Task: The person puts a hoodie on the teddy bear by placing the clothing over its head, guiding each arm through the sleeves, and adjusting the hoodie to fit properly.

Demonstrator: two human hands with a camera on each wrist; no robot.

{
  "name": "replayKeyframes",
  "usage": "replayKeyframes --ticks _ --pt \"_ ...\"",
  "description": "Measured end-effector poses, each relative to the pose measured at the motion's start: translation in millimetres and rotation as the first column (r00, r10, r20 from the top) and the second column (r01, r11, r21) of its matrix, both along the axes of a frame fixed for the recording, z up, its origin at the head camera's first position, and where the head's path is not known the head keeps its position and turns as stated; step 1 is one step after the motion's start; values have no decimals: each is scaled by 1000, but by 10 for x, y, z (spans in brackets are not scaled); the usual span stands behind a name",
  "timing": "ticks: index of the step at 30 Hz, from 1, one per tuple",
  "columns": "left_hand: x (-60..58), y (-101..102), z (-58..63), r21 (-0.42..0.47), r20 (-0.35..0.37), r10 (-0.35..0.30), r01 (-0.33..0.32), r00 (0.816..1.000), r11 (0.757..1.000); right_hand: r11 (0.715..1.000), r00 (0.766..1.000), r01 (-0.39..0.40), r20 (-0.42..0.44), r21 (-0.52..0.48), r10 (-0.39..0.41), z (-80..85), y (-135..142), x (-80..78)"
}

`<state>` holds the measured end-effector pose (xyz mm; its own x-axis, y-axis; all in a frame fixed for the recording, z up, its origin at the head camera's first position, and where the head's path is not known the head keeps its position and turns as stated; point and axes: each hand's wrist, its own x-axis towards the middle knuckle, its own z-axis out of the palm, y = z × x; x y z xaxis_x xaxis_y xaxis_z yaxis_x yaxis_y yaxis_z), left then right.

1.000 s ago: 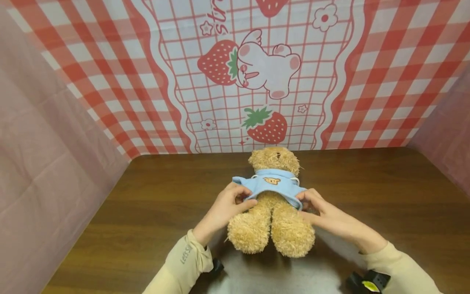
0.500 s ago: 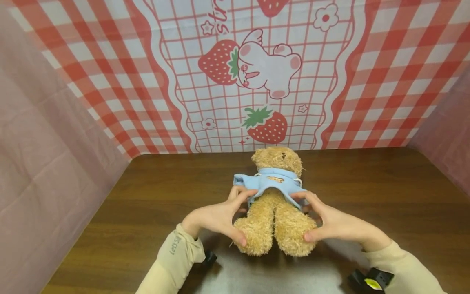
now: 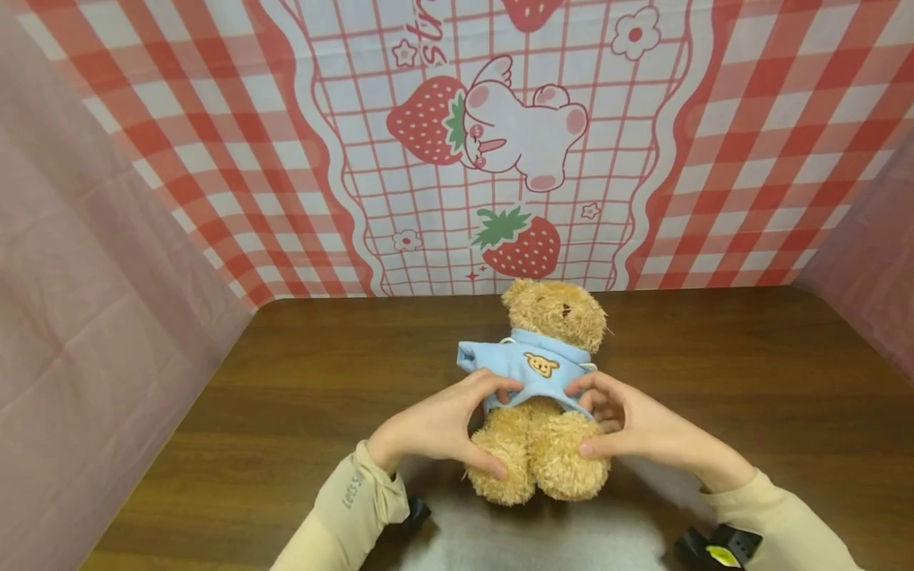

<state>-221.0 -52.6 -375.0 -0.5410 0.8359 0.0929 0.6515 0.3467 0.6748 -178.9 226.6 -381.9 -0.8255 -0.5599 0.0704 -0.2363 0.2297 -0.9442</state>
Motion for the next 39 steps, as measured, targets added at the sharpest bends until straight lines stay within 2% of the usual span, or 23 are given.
replayKeyframes --ticks 3,6,10,12,17,21,26,28,30,33,34,36,37,39 --pt "24 31 14 5 -46 23 -23 999 1000 1000 1000 11 1 -10 -11 5 -4 4" --pt "44 74 22 15 -48 33 -32 998 999 998 1000 20 3 -63 -20 30 -17 11" --pt "80 137 35 -16 -73 24 -25 997 1000 993 996 67 -58 -94 -73 91 -42 12" --pt "101 150 32 -42 -94 21 -25 995 999 994 991 84 -101 -67 -90 113 -47 15" --pt "136 99 45 -83 -95 56 -64 994 994 998 992 26 -121 -51 -32 105 -44 35" --pt "109 2 122 -107 -59 67 -73 996 992 997 991 -39 -133 -63 31 93 -43 46" --pt "21 -153 213 -48 72 37 -34 997 998 990 966 -138 -226 -43 125 111 -24 51" --pt "-8 -196 228 1 133 55 -56 990 998 991 953 -130 -278 -14 121 113 -33 54" --pt "-31 -211 220 42 150 107 -114 983 993 995 940 -98 -327 11 97 112 -54 63" --pt "-63 -164 176 105 107 250 -261 962 960 999 931 -18 -364 49 35 122 -83 70" --pt "-76 -137 149 122 99 309 -319 946 940 998 930 7 -366 61 16 129 -89 71" --pt "-117 -71 76 158 112 416 -430 902 889 995 935 53 -355 90 -18 148 -92 65" --pt "-142 -36 39 172 134 455 -473 880 864 992 938 71 -344 107 -31 161 -93 60" --pt "-191 28 -27 201 205 492 -528 846 825 986 946 96 -321 136 -48 194 -97 39"
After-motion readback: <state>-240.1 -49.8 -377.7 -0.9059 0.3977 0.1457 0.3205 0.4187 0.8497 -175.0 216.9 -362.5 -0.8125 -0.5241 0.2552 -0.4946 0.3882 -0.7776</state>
